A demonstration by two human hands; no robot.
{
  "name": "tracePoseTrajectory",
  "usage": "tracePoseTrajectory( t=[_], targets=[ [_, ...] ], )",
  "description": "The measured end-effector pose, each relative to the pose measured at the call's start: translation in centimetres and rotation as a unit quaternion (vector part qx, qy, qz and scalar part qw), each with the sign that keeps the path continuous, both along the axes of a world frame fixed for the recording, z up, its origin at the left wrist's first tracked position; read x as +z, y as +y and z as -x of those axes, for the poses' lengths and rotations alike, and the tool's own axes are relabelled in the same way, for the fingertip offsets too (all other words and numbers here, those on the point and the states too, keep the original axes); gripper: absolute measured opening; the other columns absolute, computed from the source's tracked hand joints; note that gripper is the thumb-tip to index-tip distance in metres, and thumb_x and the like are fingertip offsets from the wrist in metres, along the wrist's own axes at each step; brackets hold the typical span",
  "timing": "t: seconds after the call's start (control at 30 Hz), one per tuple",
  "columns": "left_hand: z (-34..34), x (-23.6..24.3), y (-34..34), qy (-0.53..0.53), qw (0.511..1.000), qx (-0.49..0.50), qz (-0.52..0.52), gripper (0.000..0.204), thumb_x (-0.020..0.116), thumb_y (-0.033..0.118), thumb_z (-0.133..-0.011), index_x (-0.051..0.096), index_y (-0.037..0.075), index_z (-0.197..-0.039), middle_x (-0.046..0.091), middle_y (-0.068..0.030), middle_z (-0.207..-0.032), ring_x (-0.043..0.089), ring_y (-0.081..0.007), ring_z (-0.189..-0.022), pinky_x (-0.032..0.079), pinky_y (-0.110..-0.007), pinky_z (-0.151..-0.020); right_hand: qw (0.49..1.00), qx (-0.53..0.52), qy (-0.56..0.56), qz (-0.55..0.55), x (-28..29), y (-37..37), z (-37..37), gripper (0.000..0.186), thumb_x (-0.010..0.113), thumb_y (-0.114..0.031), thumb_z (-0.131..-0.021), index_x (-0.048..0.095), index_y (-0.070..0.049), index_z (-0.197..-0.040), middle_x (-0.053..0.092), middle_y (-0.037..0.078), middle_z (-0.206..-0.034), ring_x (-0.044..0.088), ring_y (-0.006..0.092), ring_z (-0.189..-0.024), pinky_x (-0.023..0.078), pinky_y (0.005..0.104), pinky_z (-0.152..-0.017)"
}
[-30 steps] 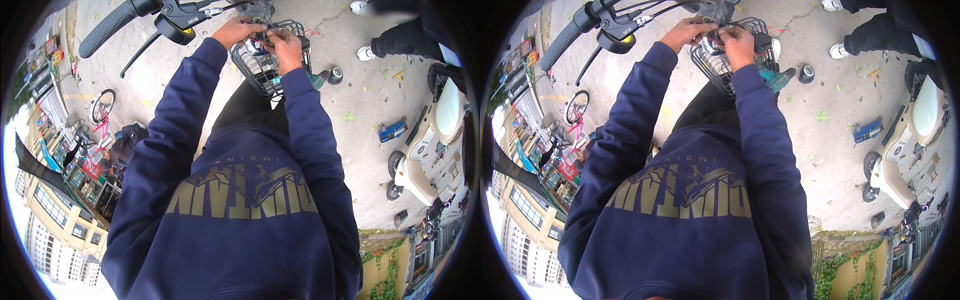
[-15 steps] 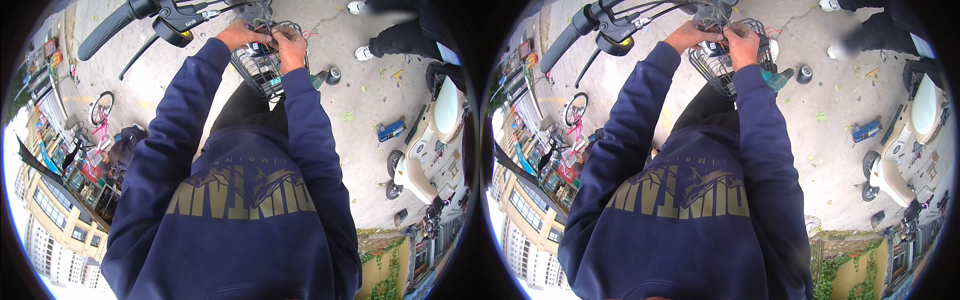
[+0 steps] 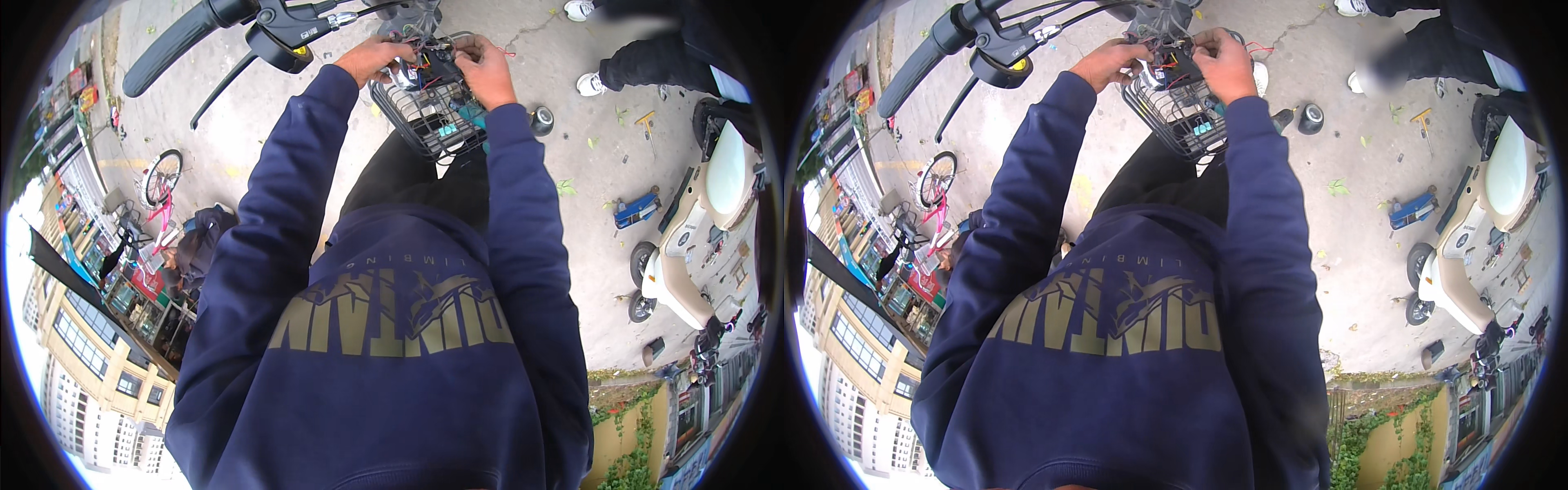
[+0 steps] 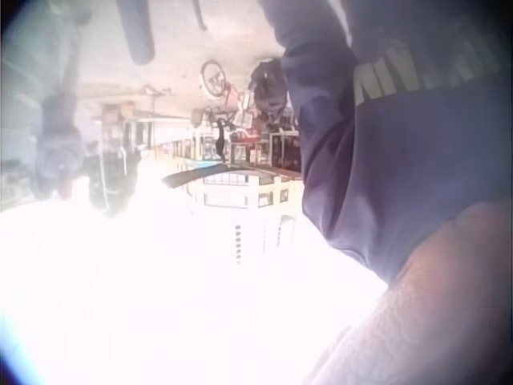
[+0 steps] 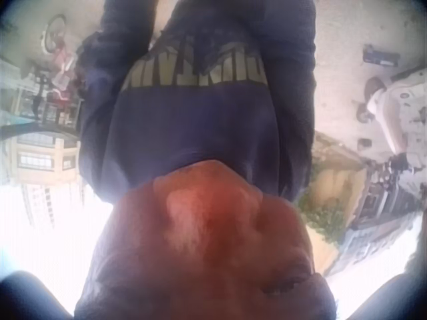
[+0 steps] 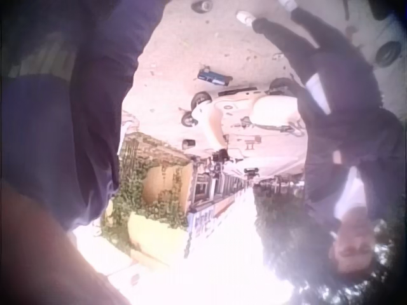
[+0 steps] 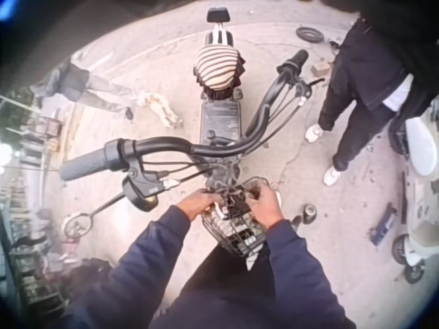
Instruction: The person repairs wiring on an electric scooter's front basket area. They strip and twist wires, test the headlight, and wrap connections with electrical tape. The headlight illuminates during testing, indicating the repair is functional.
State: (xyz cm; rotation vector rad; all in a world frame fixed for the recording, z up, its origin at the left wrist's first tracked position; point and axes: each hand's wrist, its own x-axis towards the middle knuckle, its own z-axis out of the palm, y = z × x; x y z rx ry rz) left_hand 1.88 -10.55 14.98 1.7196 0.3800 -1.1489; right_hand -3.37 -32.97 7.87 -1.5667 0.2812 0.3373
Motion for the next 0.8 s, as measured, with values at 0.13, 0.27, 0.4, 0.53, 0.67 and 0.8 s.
tracePoseTrajectory(
  t=[0.13,0.27,0.4,0.53,0.67,0.8],
  targets=[
    [0.4,-0.3,-0.1,-0.013,0.999,0.029,0.023,0.035,0.074,0.033,-0.078,0.068,0.008,-0.102,0.063,-0.0015,-0.084,0.058,-0.0113,-0.079,0.050,-0.030,-0.069,0.981,0.030,0.158,-0.110,4.4,-1.8,-2.0,0.021,0.061,-0.012,-0.087,0.072,-0.003,-0.103,0.070,0.002,-0.099,0.061,0.0109,-0.087,0.050,0.0272,-0.072],
    [0.6,-0.7,0.1,-0.042,0.999,0.017,0.005,0.032,0.074,0.031,-0.079,0.069,0.007,-0.100,0.064,-0.0011,-0.081,0.059,-0.0110,-0.076,0.050,-0.029,-0.068,0.959,0.034,0.202,-0.197,5.5,-1.6,-2.8,0.022,0.063,-0.019,-0.091,0.071,-0.003,-0.104,0.068,0.001,-0.097,0.059,0.0089,-0.084,0.051,0.0252,-0.074],
    [1.1,-0.3,0.3,-0.067,0.997,0.036,0.006,0.031,0.071,0.027,-0.083,0.069,0.005,-0.103,0.062,0.0003,-0.082,0.057,-0.0095,-0.075,0.047,-0.027,-0.065,0.987,0.079,0.105,-0.088,4.8,-1.7,-2.9,0.027,0.066,-0.024,-0.093,0.071,-0.001,-0.106,0.071,0.002,-0.091,0.063,0.0122,-0.079,0.052,0.0287,-0.074],
    [1.1,-0.1,0.6,-0.086,0.996,0.020,0.000,0.027,0.070,0.026,-0.084,0.070,0.006,-0.102,0.061,0.0018,-0.082,0.055,-0.0084,-0.074,0.043,-0.026,-0.063,0.972,0.150,-0.027,0.181,5.0,-3.4,-2.2,0.023,0.067,-0.024,-0.092,0.074,-0.004,-0.102,0.074,0.006,-0.082,0.067,0.0173,-0.073,0.053,0.0328,-0.073],
    [1.1,-0.1,0.0,-0.089,0.996,-0.008,-0.007,0.039,0.073,0.029,-0.080,0.071,0.004,-0.109,0.066,-0.0024,-0.085,0.059,-0.0101,-0.075,0.048,-0.027,-0.061,0.973,0.192,-0.057,0.113,4.5,-0.6,-0.5,0.022,0.067,-0.024,-0.090,0.074,-0.006,-0.099,0.074,0.011,-0.082,0.071,0.0248,-0.079,0.053,0.0340,-0.074],
    [1.4,0.2,0.4,-0.158,0.987,0.001,0.019,0.039,0.067,0.020,-0.081,0.068,0.003,-0.116,0.068,-0.0033,-0.093,0.060,-0.0122,-0.078,0.050,-0.028,-0.070,0.951,0.250,-0.060,0.174,3.2,-2.5,-2.6,0.022,0.066,-0.023,-0.090,0.074,-0.006,-0.100,0.074,0.012,-0.092,0.070,0.0300,-0.088,0.053,0.0381,-0.080]
  ],
)
